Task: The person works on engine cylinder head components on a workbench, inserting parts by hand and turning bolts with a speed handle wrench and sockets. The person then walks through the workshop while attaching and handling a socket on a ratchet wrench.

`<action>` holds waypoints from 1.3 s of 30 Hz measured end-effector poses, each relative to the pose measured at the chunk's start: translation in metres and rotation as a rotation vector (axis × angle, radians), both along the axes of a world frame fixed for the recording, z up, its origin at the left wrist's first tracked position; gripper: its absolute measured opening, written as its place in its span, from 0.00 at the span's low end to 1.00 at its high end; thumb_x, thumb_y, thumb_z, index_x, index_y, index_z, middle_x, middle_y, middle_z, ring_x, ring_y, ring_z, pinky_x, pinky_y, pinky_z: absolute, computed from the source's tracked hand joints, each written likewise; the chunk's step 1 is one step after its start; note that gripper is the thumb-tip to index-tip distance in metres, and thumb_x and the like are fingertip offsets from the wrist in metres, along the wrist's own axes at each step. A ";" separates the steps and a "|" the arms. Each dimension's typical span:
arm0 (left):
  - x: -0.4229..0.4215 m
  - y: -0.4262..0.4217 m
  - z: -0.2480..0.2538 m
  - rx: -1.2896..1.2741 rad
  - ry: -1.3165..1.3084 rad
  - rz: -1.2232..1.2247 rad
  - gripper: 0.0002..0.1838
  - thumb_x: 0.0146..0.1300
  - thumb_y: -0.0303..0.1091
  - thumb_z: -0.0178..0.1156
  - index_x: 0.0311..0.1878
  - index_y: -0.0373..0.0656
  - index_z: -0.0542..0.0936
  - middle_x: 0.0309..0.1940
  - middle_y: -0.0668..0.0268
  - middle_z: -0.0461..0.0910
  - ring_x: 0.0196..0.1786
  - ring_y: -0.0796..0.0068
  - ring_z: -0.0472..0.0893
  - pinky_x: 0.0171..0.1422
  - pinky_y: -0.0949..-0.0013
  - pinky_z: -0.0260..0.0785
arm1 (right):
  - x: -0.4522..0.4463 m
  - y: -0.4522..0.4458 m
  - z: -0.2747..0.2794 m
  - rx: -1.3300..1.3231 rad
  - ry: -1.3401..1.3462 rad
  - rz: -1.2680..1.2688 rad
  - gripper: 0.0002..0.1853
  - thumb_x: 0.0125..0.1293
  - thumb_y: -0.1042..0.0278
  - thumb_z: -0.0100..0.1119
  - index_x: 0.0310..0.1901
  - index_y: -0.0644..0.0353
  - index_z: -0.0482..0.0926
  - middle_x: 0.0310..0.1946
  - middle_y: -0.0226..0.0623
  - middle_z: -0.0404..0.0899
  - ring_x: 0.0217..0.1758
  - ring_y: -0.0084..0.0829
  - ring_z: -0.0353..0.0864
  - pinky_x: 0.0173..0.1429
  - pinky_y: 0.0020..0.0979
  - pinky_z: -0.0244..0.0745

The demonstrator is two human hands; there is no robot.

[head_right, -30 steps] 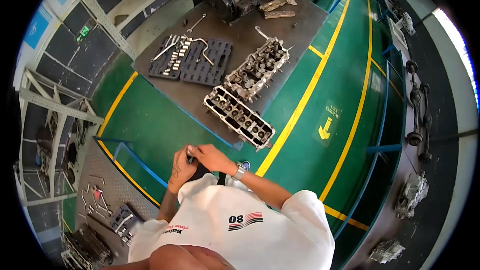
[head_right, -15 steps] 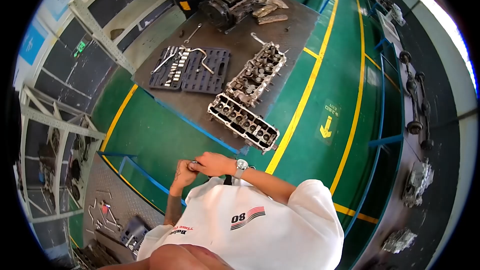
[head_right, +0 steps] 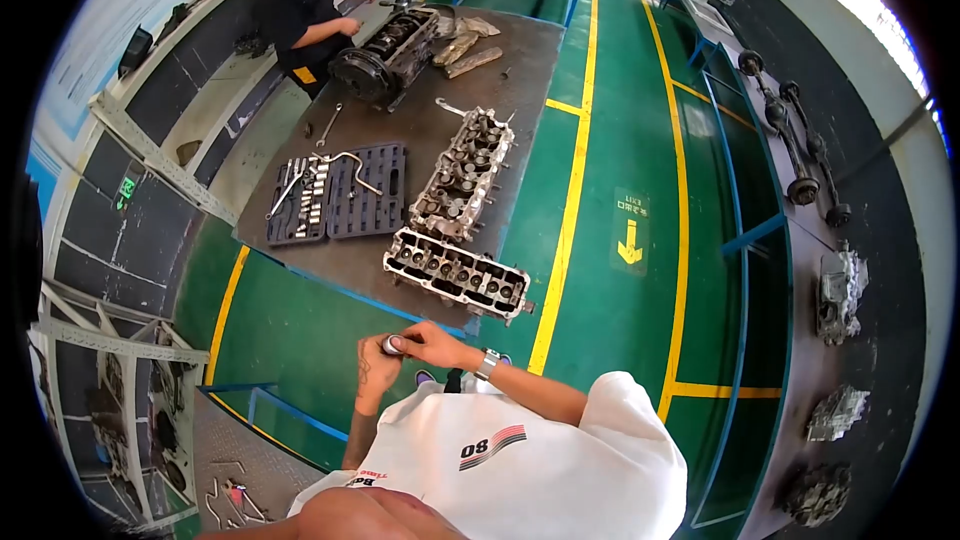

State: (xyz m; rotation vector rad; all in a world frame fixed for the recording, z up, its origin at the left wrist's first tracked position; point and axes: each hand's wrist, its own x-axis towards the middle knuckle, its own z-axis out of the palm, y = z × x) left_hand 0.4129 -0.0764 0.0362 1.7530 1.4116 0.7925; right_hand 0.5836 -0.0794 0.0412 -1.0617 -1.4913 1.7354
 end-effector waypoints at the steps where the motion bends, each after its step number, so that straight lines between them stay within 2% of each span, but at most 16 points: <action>1: 0.001 0.001 0.002 0.036 0.011 -0.010 0.04 0.48 0.25 0.62 0.26 0.34 0.81 0.22 0.47 0.78 0.26 0.53 0.81 0.31 0.63 0.71 | 0.001 0.000 0.002 -0.018 0.049 -0.027 0.25 0.72 0.48 0.54 0.43 0.69 0.81 0.21 0.25 0.69 0.25 0.17 0.61 0.27 0.24 0.59; 5: 0.008 0.003 0.018 0.038 0.072 -0.006 0.03 0.48 0.24 0.62 0.27 0.34 0.82 0.22 0.47 0.78 0.25 0.51 0.80 0.31 0.62 0.70 | 0.002 -0.002 0.001 -0.022 0.095 -0.080 0.24 0.72 0.49 0.54 0.44 0.68 0.82 0.21 0.26 0.69 0.25 0.16 0.61 0.28 0.23 0.59; 7: 0.012 0.006 0.019 0.107 0.034 0.003 0.05 0.48 0.25 0.61 0.24 0.33 0.76 0.20 0.45 0.73 0.25 0.41 0.73 0.28 0.55 0.65 | 0.005 0.001 0.000 0.193 0.003 -0.111 0.23 0.73 0.51 0.54 0.45 0.68 0.82 0.21 0.26 0.70 0.25 0.16 0.62 0.28 0.24 0.59; 11: 0.010 0.008 0.009 0.058 0.075 0.045 0.05 0.49 0.27 0.61 0.24 0.34 0.77 0.22 0.46 0.75 0.27 0.40 0.75 0.29 0.54 0.66 | 0.017 0.001 0.028 0.064 0.020 -0.134 0.22 0.73 0.52 0.54 0.42 0.68 0.82 0.22 0.28 0.72 0.26 0.16 0.64 0.29 0.24 0.62; 20: 0.016 -0.006 0.025 0.116 0.234 0.066 0.04 0.50 0.29 0.62 0.28 0.39 0.82 0.27 0.50 0.80 0.34 0.45 0.79 0.38 0.51 0.71 | 0.011 0.007 -0.008 0.074 -0.025 0.007 0.20 0.72 0.55 0.56 0.36 0.69 0.80 0.23 0.28 0.74 0.27 0.17 0.66 0.30 0.25 0.64; 23: 0.006 -0.010 0.010 0.358 0.168 0.157 0.04 0.51 0.29 0.61 0.29 0.40 0.83 0.29 0.50 0.81 0.35 0.46 0.79 0.39 0.51 0.71 | 0.006 0.014 -0.007 0.177 -0.140 0.074 0.19 0.72 0.56 0.56 0.39 0.69 0.80 0.20 0.28 0.72 0.25 0.18 0.64 0.28 0.27 0.63; 27: -0.008 -0.013 0.011 0.088 0.156 0.070 0.05 0.51 0.29 0.61 0.27 0.38 0.82 0.26 0.49 0.79 0.32 0.44 0.78 0.37 0.51 0.70 | -0.006 0.015 -0.004 0.061 0.043 0.148 0.20 0.73 0.54 0.54 0.38 0.68 0.79 0.20 0.26 0.70 0.25 0.17 0.63 0.27 0.27 0.61; 31: -0.013 -0.018 0.036 0.052 0.187 0.216 0.07 0.52 0.31 0.62 0.24 0.37 0.80 0.23 0.47 0.78 0.30 0.42 0.77 0.36 0.50 0.69 | -0.024 0.017 0.008 0.059 0.113 0.174 0.22 0.73 0.50 0.53 0.35 0.66 0.78 0.21 0.23 0.67 0.25 0.16 0.62 0.28 0.24 0.60; 32: -0.017 -0.025 0.038 0.060 0.263 0.316 0.07 0.52 0.31 0.63 0.24 0.38 0.80 0.24 0.49 0.79 0.32 0.43 0.78 0.37 0.49 0.69 | -0.030 0.017 0.013 0.036 0.132 0.156 0.20 0.73 0.53 0.54 0.37 0.67 0.80 0.22 0.23 0.72 0.28 0.16 0.64 0.30 0.25 0.63; 33: -0.022 -0.031 0.026 0.237 0.335 0.419 0.06 0.51 0.34 0.65 0.27 0.42 0.81 0.27 0.53 0.80 0.35 0.48 0.79 0.40 0.49 0.70 | -0.033 0.019 0.007 -0.133 0.137 0.193 0.19 0.73 0.55 0.55 0.33 0.64 0.80 0.21 0.23 0.72 0.26 0.15 0.65 0.29 0.25 0.64; 34: -0.030 -0.036 0.014 0.236 0.446 0.461 0.08 0.49 0.35 0.67 0.32 0.46 0.82 0.29 0.57 0.79 0.38 0.52 0.78 0.43 0.51 0.71 | -0.042 0.022 -0.008 0.088 0.180 0.154 0.19 0.73 0.55 0.55 0.30 0.62 0.79 0.19 0.22 0.72 0.23 0.14 0.66 0.27 0.25 0.65; 35: -0.038 -0.035 0.034 0.184 0.482 0.501 0.05 0.46 0.28 0.65 0.27 0.41 0.79 0.28 0.51 0.78 0.36 0.46 0.77 0.39 0.47 0.68 | -0.045 0.027 -0.011 0.109 0.233 0.204 0.18 0.73 0.55 0.53 0.30 0.59 0.80 0.19 0.23 0.72 0.22 0.15 0.68 0.26 0.25 0.64; 36: -0.045 -0.038 0.032 0.518 0.603 0.641 0.04 0.45 0.26 0.62 0.25 0.41 0.77 0.26 0.52 0.77 0.34 0.46 0.76 0.37 0.49 0.69 | -0.048 0.032 0.017 0.100 0.181 0.255 0.20 0.73 0.53 0.53 0.29 0.59 0.79 0.20 0.23 0.73 0.23 0.16 0.68 0.26 0.24 0.63; 37: -0.058 -0.046 0.028 0.460 0.715 0.735 0.04 0.45 0.28 0.63 0.25 0.43 0.77 0.23 0.56 0.77 0.31 0.52 0.77 0.38 0.57 0.70 | -0.054 0.027 0.016 -0.132 0.275 0.161 0.20 0.73 0.51 0.53 0.32 0.60 0.78 0.20 0.26 0.73 0.22 0.16 0.65 0.25 0.23 0.59; 38: -0.076 -0.040 0.047 0.059 0.419 0.737 0.08 0.49 0.28 0.62 0.21 0.38 0.73 0.17 0.53 0.72 0.23 0.49 0.72 0.28 0.59 0.65 | -0.059 0.038 0.017 -0.356 0.467 0.221 0.22 0.74 0.48 0.50 0.36 0.63 0.75 0.17 0.27 0.68 0.19 0.17 0.59 0.23 0.23 0.54; 39: -0.087 -0.044 0.053 -0.008 0.281 0.781 0.12 0.53 0.28 0.62 0.20 0.35 0.71 0.15 0.51 0.69 0.19 0.46 0.68 0.23 0.60 0.61 | -0.067 0.049 0.029 -0.559 0.648 0.330 0.23 0.73 0.45 0.46 0.31 0.58 0.71 0.17 0.25 0.64 0.16 0.18 0.53 0.22 0.23 0.46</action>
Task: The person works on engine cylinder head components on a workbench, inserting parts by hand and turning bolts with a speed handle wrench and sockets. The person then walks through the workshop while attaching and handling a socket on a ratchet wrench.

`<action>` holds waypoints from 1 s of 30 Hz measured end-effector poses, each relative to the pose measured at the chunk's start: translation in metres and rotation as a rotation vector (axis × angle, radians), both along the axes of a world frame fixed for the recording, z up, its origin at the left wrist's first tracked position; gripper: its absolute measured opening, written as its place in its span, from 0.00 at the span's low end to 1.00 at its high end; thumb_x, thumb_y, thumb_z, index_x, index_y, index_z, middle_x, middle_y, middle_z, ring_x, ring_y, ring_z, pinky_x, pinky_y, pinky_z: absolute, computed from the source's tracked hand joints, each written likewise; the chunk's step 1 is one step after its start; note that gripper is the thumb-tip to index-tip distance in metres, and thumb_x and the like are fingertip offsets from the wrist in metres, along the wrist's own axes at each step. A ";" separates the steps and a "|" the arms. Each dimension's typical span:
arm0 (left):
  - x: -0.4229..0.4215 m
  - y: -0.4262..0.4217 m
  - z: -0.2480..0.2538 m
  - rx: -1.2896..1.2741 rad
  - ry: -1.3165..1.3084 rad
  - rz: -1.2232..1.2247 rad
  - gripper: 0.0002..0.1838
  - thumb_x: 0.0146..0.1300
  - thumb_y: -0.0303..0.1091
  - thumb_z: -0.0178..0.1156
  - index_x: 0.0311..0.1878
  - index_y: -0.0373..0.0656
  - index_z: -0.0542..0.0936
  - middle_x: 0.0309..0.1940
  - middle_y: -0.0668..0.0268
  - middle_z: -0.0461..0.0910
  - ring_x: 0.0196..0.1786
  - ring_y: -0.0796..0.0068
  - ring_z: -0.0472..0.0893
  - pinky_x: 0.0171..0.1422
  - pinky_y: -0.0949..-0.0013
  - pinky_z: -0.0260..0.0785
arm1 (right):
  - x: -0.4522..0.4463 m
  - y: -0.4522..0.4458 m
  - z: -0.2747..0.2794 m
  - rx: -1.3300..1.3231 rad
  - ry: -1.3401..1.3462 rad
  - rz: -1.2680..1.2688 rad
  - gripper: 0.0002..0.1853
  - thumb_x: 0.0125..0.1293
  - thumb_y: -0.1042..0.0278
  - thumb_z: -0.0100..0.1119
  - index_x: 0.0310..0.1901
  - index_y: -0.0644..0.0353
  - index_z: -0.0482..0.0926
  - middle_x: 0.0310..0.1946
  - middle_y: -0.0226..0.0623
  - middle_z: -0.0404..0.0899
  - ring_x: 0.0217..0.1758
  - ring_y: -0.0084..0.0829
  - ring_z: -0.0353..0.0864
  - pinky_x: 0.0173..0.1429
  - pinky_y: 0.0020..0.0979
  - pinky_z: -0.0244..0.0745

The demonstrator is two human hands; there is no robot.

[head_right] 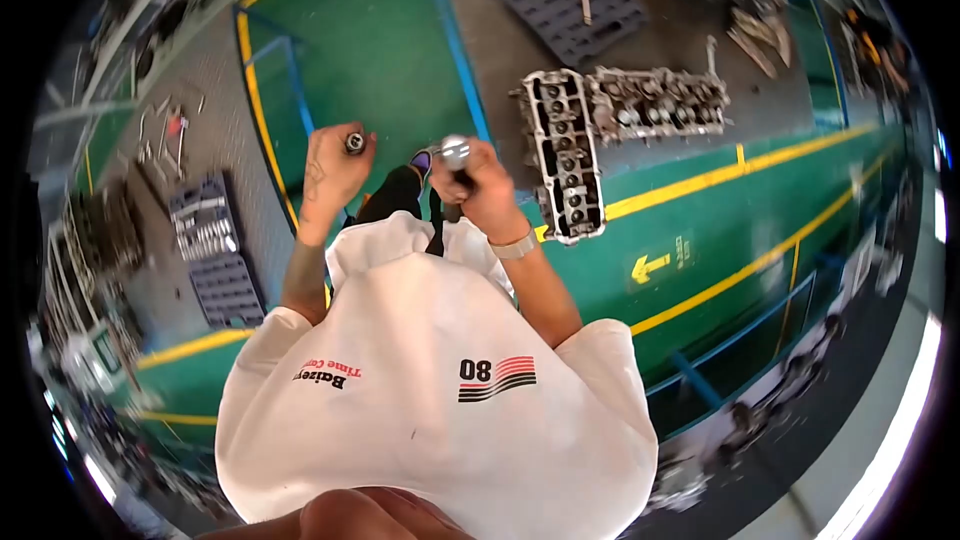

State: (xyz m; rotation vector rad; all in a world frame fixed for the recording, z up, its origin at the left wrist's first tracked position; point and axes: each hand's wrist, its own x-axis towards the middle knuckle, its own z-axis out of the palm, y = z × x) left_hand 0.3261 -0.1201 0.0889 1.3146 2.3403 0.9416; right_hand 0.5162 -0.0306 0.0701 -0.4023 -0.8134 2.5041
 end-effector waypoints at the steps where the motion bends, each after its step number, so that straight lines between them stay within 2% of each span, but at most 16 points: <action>1: -0.009 -0.009 0.009 -0.065 -0.065 -0.038 0.14 0.56 0.29 0.64 0.20 0.34 0.71 0.15 0.52 0.69 0.18 0.51 0.68 0.24 0.61 0.60 | -0.004 0.008 -0.004 -0.177 0.123 0.173 0.25 0.71 0.43 0.44 0.27 0.58 0.67 0.14 0.23 0.58 0.14 0.18 0.47 0.21 0.25 0.44; 3: -0.010 -0.012 0.026 0.006 -0.225 -0.015 0.14 0.56 0.29 0.65 0.21 0.34 0.71 0.14 0.53 0.68 0.17 0.54 0.65 0.24 0.62 0.59 | -0.021 0.015 -0.012 -0.305 0.250 0.274 0.29 0.72 0.38 0.39 0.28 0.59 0.66 0.14 0.23 0.54 0.15 0.19 0.47 0.22 0.25 0.43; 5: -0.013 -0.009 0.031 0.074 -0.324 -0.018 0.17 0.57 0.29 0.66 0.21 0.34 0.68 0.13 0.57 0.61 0.18 0.65 0.56 0.23 0.64 0.51 | -0.043 0.019 -0.012 -0.293 0.210 0.294 0.28 0.73 0.40 0.38 0.28 0.59 0.66 0.13 0.23 0.54 0.15 0.19 0.47 0.22 0.25 0.43; 6: -0.020 -0.006 0.027 0.077 -0.247 -0.045 0.16 0.58 0.29 0.65 0.22 0.33 0.70 0.14 0.56 0.64 0.18 0.65 0.58 0.23 0.64 0.53 | -0.055 0.022 -0.012 -0.279 0.205 0.330 0.28 0.73 0.40 0.38 0.28 0.59 0.66 0.13 0.23 0.54 0.15 0.19 0.47 0.22 0.25 0.43; 9: -0.045 0.007 0.023 0.123 -0.178 -0.056 0.11 0.56 0.27 0.64 0.24 0.34 0.72 0.18 0.53 0.70 0.20 0.53 0.68 0.26 0.59 0.58 | -0.095 0.028 -0.015 -0.284 0.188 0.418 0.30 0.73 0.38 0.37 0.29 0.60 0.67 0.13 0.22 0.54 0.15 0.19 0.48 0.22 0.25 0.44; 12: -0.087 0.018 0.030 0.169 -0.206 -0.036 0.07 0.53 0.25 0.61 0.26 0.36 0.72 0.20 0.52 0.72 0.25 0.47 0.72 0.28 0.55 0.61 | -0.153 0.044 -0.015 -0.144 0.109 0.478 0.31 0.73 0.36 0.35 0.29 0.61 0.68 0.14 0.22 0.54 0.15 0.19 0.48 0.22 0.25 0.44; 15: -0.132 0.024 0.032 0.161 -0.138 0.004 0.05 0.51 0.24 0.59 0.27 0.36 0.72 0.21 0.52 0.74 0.27 0.46 0.74 0.30 0.53 0.63 | -0.201 0.054 -0.015 0.001 0.037 0.471 0.31 0.75 0.40 0.35 0.29 0.64 0.69 0.14 0.24 0.55 0.15 0.19 0.50 0.22 0.25 0.45; 16: -0.146 0.027 0.032 0.155 -0.158 0.019 0.05 0.51 0.25 0.58 0.27 0.36 0.72 0.21 0.52 0.74 0.27 0.46 0.74 0.31 0.53 0.64 | -0.215 0.059 -0.011 -0.013 0.028 0.461 0.29 0.76 0.43 0.39 0.30 0.65 0.70 0.15 0.26 0.59 0.17 0.19 0.54 0.22 0.24 0.46; 17: -0.159 0.029 0.032 0.157 -0.165 0.018 0.05 0.51 0.25 0.58 0.27 0.36 0.72 0.21 0.52 0.74 0.27 0.46 0.74 0.31 0.53 0.64 | -0.228 0.061 -0.008 -0.012 0.020 0.460 0.29 0.76 0.43 0.39 0.30 0.65 0.70 0.15 0.26 0.59 0.17 0.19 0.54 0.22 0.24 0.46; 19: -0.182 0.032 0.032 0.074 -0.152 0.052 0.03 0.50 0.24 0.57 0.27 0.35 0.73 0.21 0.51 0.74 0.27 0.45 0.75 0.31 0.53 0.65 | -0.255 0.066 -0.002 0.288 -0.174 0.351 0.27 0.76 0.46 0.43 0.30 0.64 0.72 0.18 0.28 0.65 0.18 0.18 0.56 0.22 0.23 0.48; 20: -0.192 0.034 0.032 0.076 -0.154 0.053 0.03 0.50 0.24 0.57 0.27 0.35 0.73 0.21 0.51 0.74 0.27 0.45 0.75 0.31 0.53 0.65 | -0.266 0.071 -0.002 0.292 -0.155 0.372 0.25 0.75 0.46 0.47 0.32 0.63 0.74 0.21 0.29 0.69 0.20 0.17 0.58 0.23 0.22 0.50; 23: -0.222 0.042 0.031 0.037 -0.221 0.078 0.03 0.49 0.24 0.57 0.28 0.35 0.74 0.22 0.49 0.75 0.28 0.44 0.75 0.31 0.53 0.65 | -0.298 0.074 0.008 0.359 -0.217 0.280 0.24 0.75 0.46 0.46 0.33 0.63 0.75 0.21 0.28 0.68 0.20 0.17 0.59 0.24 0.21 0.51; 27: -0.263 0.054 0.018 0.020 -0.231 0.131 0.03 0.50 0.24 0.57 0.27 0.36 0.74 0.22 0.49 0.75 0.28 0.44 0.75 0.32 0.52 0.66 | -0.342 0.083 0.013 0.445 -0.310 0.291 0.23 0.75 0.48 0.48 0.35 0.63 0.76 0.21 0.27 0.69 0.21 0.16 0.60 0.24 0.21 0.53; 30: -0.299 0.063 0.007 0.027 -0.201 0.147 0.03 0.50 0.25 0.57 0.26 0.38 0.73 0.21 0.51 0.76 0.28 0.44 0.76 0.32 0.51 0.68 | -0.382 0.106 -0.006 0.414 -0.266 0.434 0.21 0.75 0.51 0.50 0.33 0.63 0.76 0.22 0.26 0.69 0.21 0.15 0.60 0.24 0.21 0.53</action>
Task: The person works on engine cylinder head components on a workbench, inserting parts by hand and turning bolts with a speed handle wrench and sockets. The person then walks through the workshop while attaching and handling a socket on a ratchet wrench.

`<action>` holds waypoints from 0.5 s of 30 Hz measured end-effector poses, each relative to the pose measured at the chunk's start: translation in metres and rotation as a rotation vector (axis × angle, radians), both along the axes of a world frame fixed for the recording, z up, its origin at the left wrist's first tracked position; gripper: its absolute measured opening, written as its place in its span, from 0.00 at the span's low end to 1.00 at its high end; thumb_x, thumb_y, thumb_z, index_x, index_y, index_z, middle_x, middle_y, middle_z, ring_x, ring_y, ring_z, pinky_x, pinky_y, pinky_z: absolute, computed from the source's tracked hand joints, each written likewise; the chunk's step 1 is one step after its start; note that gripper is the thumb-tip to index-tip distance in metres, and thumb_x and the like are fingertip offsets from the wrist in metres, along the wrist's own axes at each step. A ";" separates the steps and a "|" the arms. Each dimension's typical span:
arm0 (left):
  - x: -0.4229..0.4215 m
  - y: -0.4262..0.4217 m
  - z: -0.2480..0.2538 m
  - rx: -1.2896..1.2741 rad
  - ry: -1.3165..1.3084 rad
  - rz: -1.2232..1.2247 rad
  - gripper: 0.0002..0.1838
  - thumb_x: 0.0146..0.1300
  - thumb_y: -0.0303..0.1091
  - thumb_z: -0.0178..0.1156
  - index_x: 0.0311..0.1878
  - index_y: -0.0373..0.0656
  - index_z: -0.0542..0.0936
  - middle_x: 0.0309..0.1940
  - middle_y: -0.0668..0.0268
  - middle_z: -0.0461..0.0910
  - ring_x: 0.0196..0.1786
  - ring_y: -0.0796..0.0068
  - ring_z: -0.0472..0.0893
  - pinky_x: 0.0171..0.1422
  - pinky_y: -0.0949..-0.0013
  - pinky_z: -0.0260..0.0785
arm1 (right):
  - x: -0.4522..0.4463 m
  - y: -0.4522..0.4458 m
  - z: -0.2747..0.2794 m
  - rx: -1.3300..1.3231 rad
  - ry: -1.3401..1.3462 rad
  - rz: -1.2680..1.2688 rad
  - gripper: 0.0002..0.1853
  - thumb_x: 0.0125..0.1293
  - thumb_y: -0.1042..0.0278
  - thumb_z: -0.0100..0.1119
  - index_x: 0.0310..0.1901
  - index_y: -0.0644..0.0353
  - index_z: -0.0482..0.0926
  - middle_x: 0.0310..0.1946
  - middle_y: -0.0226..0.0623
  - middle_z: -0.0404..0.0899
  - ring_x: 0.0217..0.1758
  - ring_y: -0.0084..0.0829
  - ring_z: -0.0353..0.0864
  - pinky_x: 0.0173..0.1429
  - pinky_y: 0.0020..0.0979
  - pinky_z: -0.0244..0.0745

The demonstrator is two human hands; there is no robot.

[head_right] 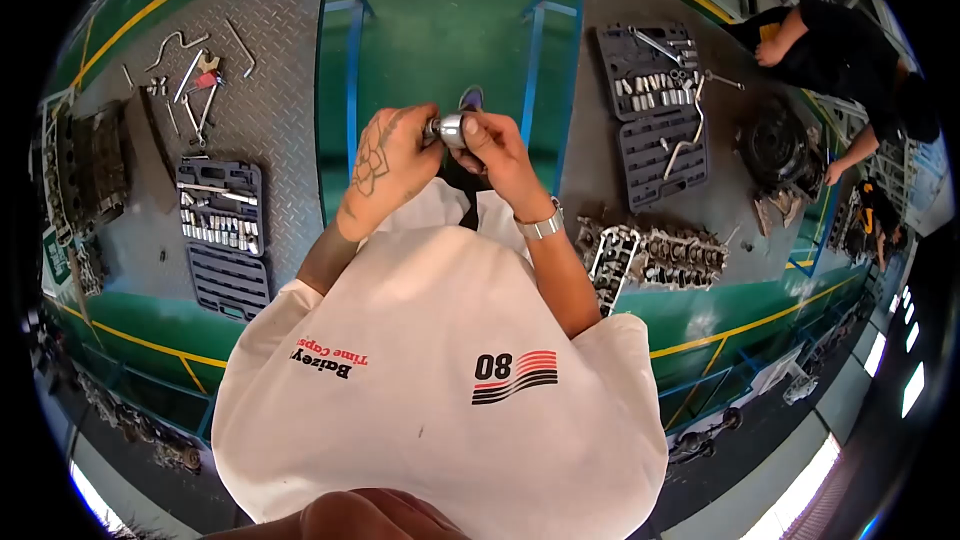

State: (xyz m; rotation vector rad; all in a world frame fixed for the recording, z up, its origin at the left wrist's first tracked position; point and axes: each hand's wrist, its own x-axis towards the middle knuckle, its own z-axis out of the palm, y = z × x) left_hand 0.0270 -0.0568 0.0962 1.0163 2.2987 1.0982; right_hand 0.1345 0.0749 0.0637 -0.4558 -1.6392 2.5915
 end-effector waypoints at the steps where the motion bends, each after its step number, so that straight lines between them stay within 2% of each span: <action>1: -0.015 0.007 -0.004 0.002 0.012 0.000 0.03 0.50 0.25 0.57 0.27 0.38 0.73 0.21 0.51 0.76 0.28 0.44 0.76 0.33 0.51 0.69 | -0.015 0.006 -0.004 0.000 0.007 0.001 0.21 0.75 0.51 0.50 0.33 0.63 0.76 0.22 0.26 0.69 0.21 0.15 0.60 0.24 0.21 0.53; 2: -0.027 0.009 -0.017 0.012 0.098 0.005 0.04 0.49 0.24 0.57 0.31 0.39 0.76 0.25 0.52 0.78 0.32 0.46 0.77 0.37 0.51 0.70 | -0.029 0.013 -0.008 -0.046 -0.068 0.046 0.20 0.74 0.51 0.51 0.33 0.62 0.76 0.22 0.24 0.69 0.21 0.15 0.60 0.24 0.21 0.53; 3: -0.040 0.011 -0.037 0.044 0.192 -0.026 0.10 0.48 0.23 0.59 0.37 0.40 0.79 0.29 0.52 0.79 0.37 0.48 0.78 0.42 0.51 0.70 | -0.042 0.021 -0.013 -0.079 -0.140 0.073 0.19 0.74 0.52 0.52 0.33 0.61 0.76 0.22 0.23 0.69 0.21 0.14 0.60 0.24 0.21 0.54; 4: -0.052 0.013 -0.042 0.249 0.255 0.010 0.15 0.46 0.23 0.57 0.41 0.36 0.80 0.36 0.50 0.80 0.42 0.46 0.77 0.47 0.52 0.68 | -0.053 0.020 -0.046 -0.076 -0.075 0.073 0.18 0.74 0.53 0.53 0.32 0.60 0.76 0.22 0.22 0.69 0.22 0.13 0.61 0.24 0.21 0.54; 5: -0.069 0.023 -0.040 -0.043 0.155 -0.018 0.19 0.48 0.24 0.58 0.47 0.36 0.79 0.41 0.50 0.80 0.47 0.47 0.76 0.53 0.50 0.68 | -0.073 0.027 -0.075 -0.041 -0.005 0.038 0.18 0.74 0.54 0.54 0.32 0.59 0.76 0.22 0.20 0.69 0.22 0.12 0.61 0.24 0.21 0.54; 6: -0.091 0.029 -0.062 -0.133 0.167 -0.035 0.18 0.51 0.27 0.60 0.48 0.36 0.79 0.41 0.49 0.80 0.48 0.45 0.76 0.54 0.48 0.67 | -0.093 0.046 -0.057 0.034 -0.027 0.106 0.18 0.73 0.54 0.53 0.34 0.61 0.79 0.23 0.20 0.72 0.25 0.12 0.66 0.26 0.21 0.60; 7: -0.111 0.046 -0.054 -0.277 0.080 0.007 0.18 0.55 0.30 0.61 0.50 0.37 0.79 0.42 0.49 0.81 0.49 0.46 0.76 0.56 0.47 0.66 | -0.118 0.055 -0.058 0.123 -0.022 0.112 0.19 0.73 0.53 0.55 0.39 0.65 0.82 0.26 0.22 0.76 0.29 0.13 0.70 0.30 0.22 0.67; 8: -0.132 0.053 -0.081 -0.103 0.270 0.044 0.14 0.54 0.30 0.62 0.45 0.36 0.81 0.37 0.50 0.82 0.43 0.46 0.79 0.51 0.46 0.69 | -0.141 0.070 -0.047 0.151 0.001 0.120 0.20 0.72 0.53 0.55 0.45 0.66 0.82 0.28 0.24 0.78 0.31 0.15 0.71 0.34 0.23 0.70; 9: -0.161 0.067 -0.087 -0.099 0.116 0.025 0.12 0.54 0.29 0.62 0.42 0.35 0.81 0.32 0.49 0.82 0.39 0.45 0.80 0.46 0.49 0.71 | -0.166 0.081 -0.057 0.150 0.021 0.080 0.22 0.71 0.51 0.56 0.42 0.67 0.83 0.27 0.25 0.78 0.30 0.15 0.71 0.33 0.23 0.70; 11: -0.245 0.115 -0.093 -0.141 -0.105 -0.092 0.10 0.53 0.28 0.62 0.38 0.33 0.80 0.26 0.48 0.80 0.31 0.47 0.79 0.38 0.55 0.70 | -0.242 0.123 -0.075 0.292 0.147 0.045 0.22 0.72 0.52 0.55 0.37 0.69 0.81 0.20 0.25 0.71 0.25 0.17 0.64 0.27 0.28 0.62; 13: -0.285 0.142 -0.081 -0.074 -0.099 -0.101 0.10 0.52 0.28 0.62 0.35 0.31 0.79 0.25 0.48 0.78 0.28 0.48 0.77 0.35 0.57 0.68 | -0.286 0.154 -0.074 0.414 0.139 0.095 0.24 0.71 0.51 0.55 0.34 0.70 0.80 0.18 0.30 0.71 0.24 0.18 0.64 0.27 0.31 0.62; 14: -0.304 0.162 -0.076 -0.011 -0.109 -0.067 0.09 0.52 0.27 0.62 0.33 0.30 0.78 0.23 0.47 0.77 0.25 0.48 0.75 0.32 0.58 0.67 | -0.303 0.167 -0.064 0.383 0.159 0.050 0.24 0.72 0.50 0.54 0.33 0.69 0.79 0.17 0.33 0.69 0.23 0.20 0.62 0.27 0.32 0.60; 15: -0.324 0.179 -0.068 -0.009 -0.108 -0.078 0.09 0.52 0.27 0.62 0.33 0.30 0.78 0.23 0.47 0.77 0.25 0.48 0.75 0.32 0.58 0.67 | -0.322 0.179 -0.059 0.437 0.179 0.038 0.23 0.71 0.51 0.54 0.34 0.68 0.80 0.18 0.37 0.72 0.22 0.25 0.66 0.28 0.34 0.63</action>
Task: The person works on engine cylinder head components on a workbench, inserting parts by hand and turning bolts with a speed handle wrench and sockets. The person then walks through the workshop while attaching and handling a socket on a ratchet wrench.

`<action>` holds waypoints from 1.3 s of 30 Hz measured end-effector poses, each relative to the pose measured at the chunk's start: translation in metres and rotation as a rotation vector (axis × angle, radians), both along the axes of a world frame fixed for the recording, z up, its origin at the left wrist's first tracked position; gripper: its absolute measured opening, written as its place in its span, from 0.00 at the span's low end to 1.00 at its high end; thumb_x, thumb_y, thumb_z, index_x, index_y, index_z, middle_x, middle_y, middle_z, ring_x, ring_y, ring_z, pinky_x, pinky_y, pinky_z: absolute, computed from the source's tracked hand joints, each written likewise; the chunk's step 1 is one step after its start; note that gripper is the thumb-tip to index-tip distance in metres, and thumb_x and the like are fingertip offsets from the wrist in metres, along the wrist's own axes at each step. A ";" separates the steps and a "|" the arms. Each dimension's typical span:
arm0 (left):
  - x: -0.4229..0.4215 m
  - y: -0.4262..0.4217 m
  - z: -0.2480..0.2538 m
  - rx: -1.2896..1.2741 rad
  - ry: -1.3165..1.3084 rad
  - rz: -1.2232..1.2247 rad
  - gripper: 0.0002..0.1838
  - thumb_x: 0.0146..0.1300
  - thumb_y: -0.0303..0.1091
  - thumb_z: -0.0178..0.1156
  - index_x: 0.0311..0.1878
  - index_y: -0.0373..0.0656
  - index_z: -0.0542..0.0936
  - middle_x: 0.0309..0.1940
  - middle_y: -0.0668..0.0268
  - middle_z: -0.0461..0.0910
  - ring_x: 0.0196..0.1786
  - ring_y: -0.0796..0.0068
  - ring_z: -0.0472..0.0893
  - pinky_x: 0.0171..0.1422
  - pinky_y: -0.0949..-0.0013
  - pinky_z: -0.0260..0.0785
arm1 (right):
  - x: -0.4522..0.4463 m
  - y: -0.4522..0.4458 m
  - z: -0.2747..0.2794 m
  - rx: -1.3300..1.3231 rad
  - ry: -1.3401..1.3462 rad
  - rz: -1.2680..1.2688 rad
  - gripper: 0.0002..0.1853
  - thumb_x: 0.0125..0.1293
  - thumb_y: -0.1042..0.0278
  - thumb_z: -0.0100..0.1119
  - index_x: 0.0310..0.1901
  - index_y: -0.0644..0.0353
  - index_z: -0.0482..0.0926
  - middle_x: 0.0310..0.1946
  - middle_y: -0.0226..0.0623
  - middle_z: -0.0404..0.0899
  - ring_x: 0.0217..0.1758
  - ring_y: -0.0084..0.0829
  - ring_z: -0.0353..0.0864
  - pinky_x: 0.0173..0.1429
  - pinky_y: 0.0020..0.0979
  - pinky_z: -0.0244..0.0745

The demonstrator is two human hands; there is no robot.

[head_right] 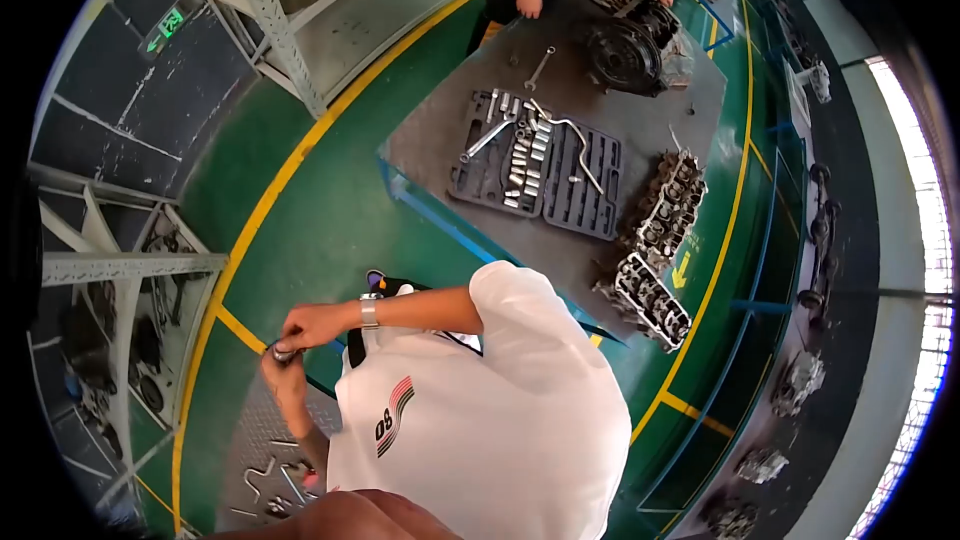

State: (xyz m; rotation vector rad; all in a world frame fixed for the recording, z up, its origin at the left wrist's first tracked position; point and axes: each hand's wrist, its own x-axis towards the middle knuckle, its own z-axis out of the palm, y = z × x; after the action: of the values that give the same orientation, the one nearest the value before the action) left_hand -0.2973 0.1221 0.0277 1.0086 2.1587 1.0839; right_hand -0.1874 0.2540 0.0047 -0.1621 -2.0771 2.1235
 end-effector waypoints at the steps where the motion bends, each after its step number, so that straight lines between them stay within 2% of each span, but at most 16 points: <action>1: -0.023 0.010 0.009 -0.077 0.032 -0.081 0.09 0.52 0.27 0.62 0.33 0.30 0.78 0.23 0.47 0.77 0.24 0.51 0.75 0.32 0.58 0.67 | -0.017 0.011 0.003 0.063 -0.007 -0.008 0.23 0.71 0.51 0.53 0.35 0.68 0.80 0.19 0.41 0.75 0.23 0.30 0.70 0.29 0.36 0.65; 6: -0.082 0.021 0.025 -0.169 0.017 -0.048 0.09 0.52 0.29 0.64 0.33 0.32 0.81 0.23 0.49 0.79 0.26 0.55 0.79 0.32 0.58 0.69 | -0.084 0.049 0.042 0.284 0.038 0.170 0.17 0.70 0.56 0.51 0.35 0.64 0.80 0.28 0.51 0.80 0.30 0.52 0.78 0.35 0.43 0.73; 7: -0.095 0.030 0.024 -0.115 -0.291 -0.095 0.10 0.53 0.32 0.65 0.34 0.34 0.82 0.25 0.48 0.80 0.29 0.52 0.81 0.33 0.57 0.70 | -0.101 0.059 0.049 0.428 0.015 0.254 0.15 0.68 0.59 0.51 0.33 0.63 0.79 0.27 0.52 0.79 0.31 0.53 0.79 0.36 0.46 0.73; 9: -0.112 0.032 0.011 -0.374 -0.281 0.003 0.10 0.52 0.32 0.65 0.35 0.36 0.82 0.27 0.57 0.83 0.32 0.61 0.82 0.36 0.59 0.72 | -0.135 0.063 0.004 0.611 0.082 0.368 0.12 0.67 0.62 0.51 0.31 0.60 0.77 0.24 0.49 0.77 0.28 0.50 0.78 0.31 0.45 0.72; 12: -0.146 0.040 0.020 -0.241 -0.430 0.062 0.11 0.45 0.27 0.65 0.33 0.33 0.79 0.26 0.60 0.80 0.32 0.71 0.77 0.37 0.65 0.69 | -0.178 0.080 0.012 0.385 -0.039 0.278 0.12 0.68 0.65 0.50 0.33 0.66 0.76 0.23 0.50 0.76 0.28 0.52 0.77 0.32 0.45 0.70; 15: -0.188 0.044 -0.008 -0.163 -0.571 0.096 0.10 0.44 0.28 0.67 0.28 0.33 0.79 0.22 0.61 0.78 0.29 0.73 0.75 0.35 0.64 0.68 | -0.215 0.099 -0.031 -0.021 -0.239 0.332 0.20 0.74 0.56 0.47 0.37 0.68 0.78 0.17 0.37 0.72 0.23 0.28 0.76 0.29 0.31 0.69; 18: -0.242 0.043 -0.044 0.026 -0.707 0.122 0.11 0.46 0.31 0.68 0.26 0.35 0.76 0.19 0.67 0.73 0.27 0.75 0.72 0.33 0.65 0.65 | -0.259 0.114 -0.038 -0.325 -0.547 0.429 0.23 0.76 0.52 0.45 0.31 0.64 0.77 0.16 0.27 0.68 0.21 0.18 0.68 0.25 0.25 0.63; 21: -0.295 0.045 -0.090 -0.068 -0.530 0.230 0.12 0.47 0.33 0.69 0.28 0.36 0.77 0.20 0.67 0.73 0.27 0.75 0.72 0.32 0.65 0.65 | -0.315 0.130 -0.050 0.024 -0.631 0.499 0.24 0.77 0.50 0.45 0.26 0.60 0.74 0.16 0.22 0.67 0.18 0.16 0.63 0.23 0.23 0.58; 22: -0.305 0.044 -0.110 0.125 -0.416 0.339 0.13 0.46 0.36 0.66 0.25 0.34 0.78 0.19 0.53 0.76 0.25 0.66 0.77 0.31 0.59 0.68 | -0.338 0.126 -0.043 0.079 -0.658 0.491 0.24 0.77 0.51 0.46 0.24 0.58 0.71 0.15 0.21 0.64 0.17 0.16 0.59 0.23 0.22 0.54; 25: -0.343 0.036 -0.081 0.101 0.230 0.850 0.10 0.53 0.34 0.59 0.36 0.38 0.78 0.27 0.49 0.79 0.33 0.47 0.80 0.40 0.52 0.72 | -0.423 0.106 -0.029 0.350 -0.608 0.570 0.26 0.77 0.51 0.43 0.22 0.58 0.68 0.13 0.23 0.62 0.15 0.18 0.60 0.20 0.26 0.55; 29: -0.430 -0.016 -0.054 0.046 0.072 1.022 0.15 0.54 0.29 0.60 0.45 0.35 0.75 0.40 0.49 0.79 0.41 0.49 0.80 0.44 0.53 0.74 | -0.549 0.039 -0.013 0.740 -0.300 0.581 0.24 0.76 0.53 0.46 0.24 0.61 0.70 0.15 0.25 0.65 0.16 0.17 0.63 0.20 0.25 0.59; 31: -0.454 -0.049 -0.043 -0.024 0.671 1.184 0.17 0.54 0.26 0.59 0.46 0.29 0.72 0.48 0.43 0.74 0.46 0.44 0.77 0.45 0.54 0.74 | -0.599 -0.007 0.009 0.604 -0.442 0.697 0.24 0.76 0.52 0.46 0.28 0.64 0.72 0.16 0.29 0.68 0.17 0.20 0.66 0.22 0.27 0.62; 34: -0.491 -0.098 -0.058 -0.200 0.906 1.447 0.19 0.53 0.24 0.59 0.48 0.27 0.71 0.49 0.40 0.70 0.48 0.42 0.75 0.45 0.53 0.73 | -0.652 -0.087 0.023 0.580 -0.456 0.904 0.24 0.75 0.51 0.48 0.30 0.66 0.74 0.17 0.33 0.71 0.17 0.22 0.69 0.22 0.30 0.64; 37: -0.521 -0.148 -0.104 -0.419 0.535 1.785 0.23 0.57 0.29 0.60 0.55 0.27 0.73 0.51 0.41 0.75 0.48 0.48 0.79 0.48 0.58 0.74 | -0.688 -0.168 0.027 0.622 -0.309 1.134 0.23 0.72 0.52 0.52 0.32 0.68 0.74 0.16 0.43 0.72 0.17 0.36 0.72 0.25 0.37 0.66; 38: -0.526 -0.172 -0.104 -0.674 0.983 1.829 0.20 0.57 0.30 0.60 0.53 0.33 0.75 0.48 0.45 0.78 0.45 0.50 0.80 0.46 0.59 0.73 | -0.699 -0.197 0.053 0.637 -0.394 1.222 0.22 0.71 0.52 0.54 0.32 0.68 0.74 0.16 0.47 0.72 0.18 0.41 0.73 0.26 0.39 0.66; 39: -0.534 -0.196 -0.099 -0.456 0.580 1.932 0.17 0.56 0.32 0.61 0.49 0.39 0.77 0.44 0.52 0.80 0.43 0.51 0.80 0.45 0.56 0.73 | -0.716 -0.214 0.046 0.733 -0.276 1.295 0.22 0.71 0.53 0.54 0.32 0.68 0.74 0.16 0.49 0.71 0.18 0.42 0.72 0.26 0.40 0.65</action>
State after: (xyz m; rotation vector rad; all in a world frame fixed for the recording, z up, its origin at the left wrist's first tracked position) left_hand -0.8316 -0.0740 -0.0708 -1.5946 3.3503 0.6821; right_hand -0.9031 0.0399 0.0512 1.3697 -3.4897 1.4579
